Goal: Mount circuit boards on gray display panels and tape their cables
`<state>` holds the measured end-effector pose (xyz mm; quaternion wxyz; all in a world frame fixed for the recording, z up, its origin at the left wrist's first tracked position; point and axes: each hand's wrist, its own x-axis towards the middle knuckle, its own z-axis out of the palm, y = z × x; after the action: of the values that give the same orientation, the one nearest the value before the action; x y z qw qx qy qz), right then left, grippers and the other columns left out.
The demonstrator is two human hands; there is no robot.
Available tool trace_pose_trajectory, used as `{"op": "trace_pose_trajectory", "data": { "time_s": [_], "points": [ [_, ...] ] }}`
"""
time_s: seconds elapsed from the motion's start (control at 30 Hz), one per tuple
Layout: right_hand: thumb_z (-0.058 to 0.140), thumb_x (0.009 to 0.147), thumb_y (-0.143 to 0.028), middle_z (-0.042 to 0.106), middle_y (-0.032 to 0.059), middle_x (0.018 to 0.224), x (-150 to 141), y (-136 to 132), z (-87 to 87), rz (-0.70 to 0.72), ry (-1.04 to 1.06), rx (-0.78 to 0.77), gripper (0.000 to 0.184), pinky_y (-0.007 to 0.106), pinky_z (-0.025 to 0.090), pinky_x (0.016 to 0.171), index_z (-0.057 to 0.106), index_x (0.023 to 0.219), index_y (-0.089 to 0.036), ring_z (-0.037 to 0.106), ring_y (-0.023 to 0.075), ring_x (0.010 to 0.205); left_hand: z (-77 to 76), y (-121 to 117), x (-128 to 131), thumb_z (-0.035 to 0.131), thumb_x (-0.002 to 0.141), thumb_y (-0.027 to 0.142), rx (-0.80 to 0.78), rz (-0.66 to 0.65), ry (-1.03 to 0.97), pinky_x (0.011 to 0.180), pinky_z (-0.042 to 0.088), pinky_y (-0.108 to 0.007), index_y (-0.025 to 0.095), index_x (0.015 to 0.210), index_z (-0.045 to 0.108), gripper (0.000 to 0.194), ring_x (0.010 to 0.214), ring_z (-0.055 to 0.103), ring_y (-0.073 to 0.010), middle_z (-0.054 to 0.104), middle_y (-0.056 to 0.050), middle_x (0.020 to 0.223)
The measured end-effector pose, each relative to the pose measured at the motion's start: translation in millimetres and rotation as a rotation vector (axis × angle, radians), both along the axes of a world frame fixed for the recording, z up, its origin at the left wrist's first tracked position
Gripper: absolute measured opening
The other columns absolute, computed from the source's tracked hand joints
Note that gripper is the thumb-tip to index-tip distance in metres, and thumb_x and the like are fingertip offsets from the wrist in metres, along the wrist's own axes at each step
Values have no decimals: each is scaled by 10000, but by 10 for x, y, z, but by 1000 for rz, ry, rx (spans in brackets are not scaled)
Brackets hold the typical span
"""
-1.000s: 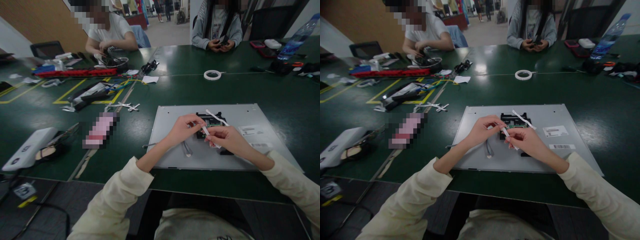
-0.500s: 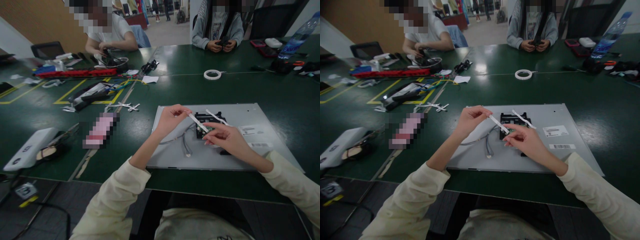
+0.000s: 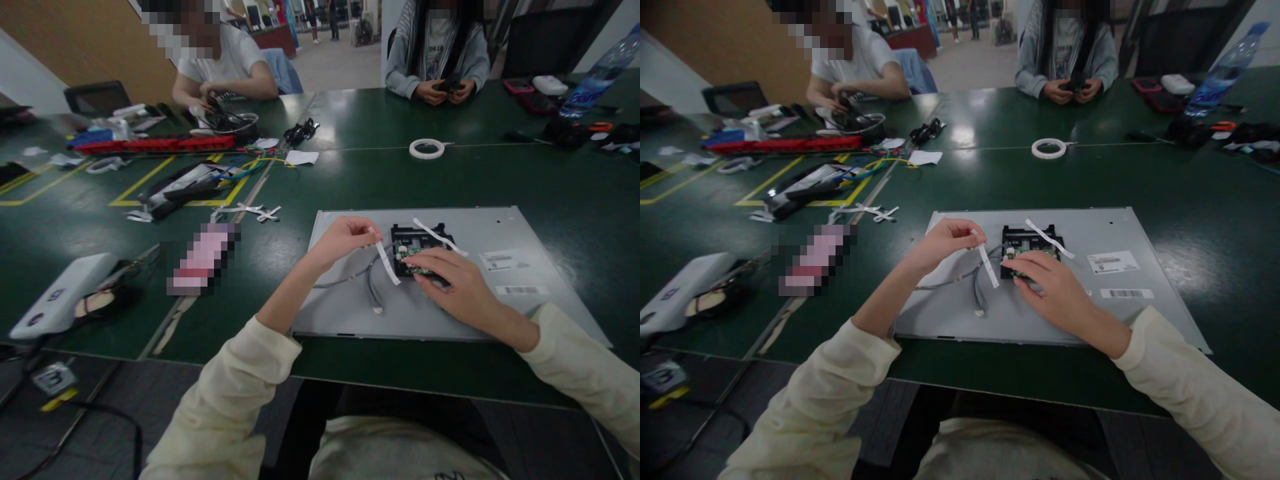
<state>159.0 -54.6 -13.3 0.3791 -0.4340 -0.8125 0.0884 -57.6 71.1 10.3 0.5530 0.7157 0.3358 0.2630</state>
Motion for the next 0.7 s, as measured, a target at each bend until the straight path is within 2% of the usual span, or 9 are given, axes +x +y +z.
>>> {"op": "trace_pose_trajectory", "data": {
  "time_s": [0.17,0.37,0.57,0.7],
  "points": [
    [467,888,-156,541,79,1267,-29,4,-58,129,-180,-7,357,396,419,1039,555,1234,-161,478,173,1196,-59,28,-15,657,743,301,71,-28,131,583,372,-205,136,750,660,165,614,493,-78,595,7,674],
    [458,898,-230,493,95,1341,-48,-4,-29,196,-262,0,418,464,390,1066,511,1307,-164,402,210,1292,-104,45,-17,639,748,278,134,-76,162,619,429,-220,143,795,659,144,653,551,-95,638,-18,732],
    [461,911,-297,435,105,1402,-100,-29,1,226,-423,23,462,459,325,1109,487,1337,-122,314,227,1353,-200,97,-27,629,722,233,254,-71,207,614,439,-214,159,780,653,97,624,558,-89,642,-2,707],
    [451,920,-368,383,97,1441,-145,-53,-15,238,-515,28,510,451,286,1127,457,1363,-116,283,237,1368,-211,110,-31,622,705,202,295,-73,254,607,432,-215,157,786,651,98,594,544,-84,634,8,682]
  ]
}}
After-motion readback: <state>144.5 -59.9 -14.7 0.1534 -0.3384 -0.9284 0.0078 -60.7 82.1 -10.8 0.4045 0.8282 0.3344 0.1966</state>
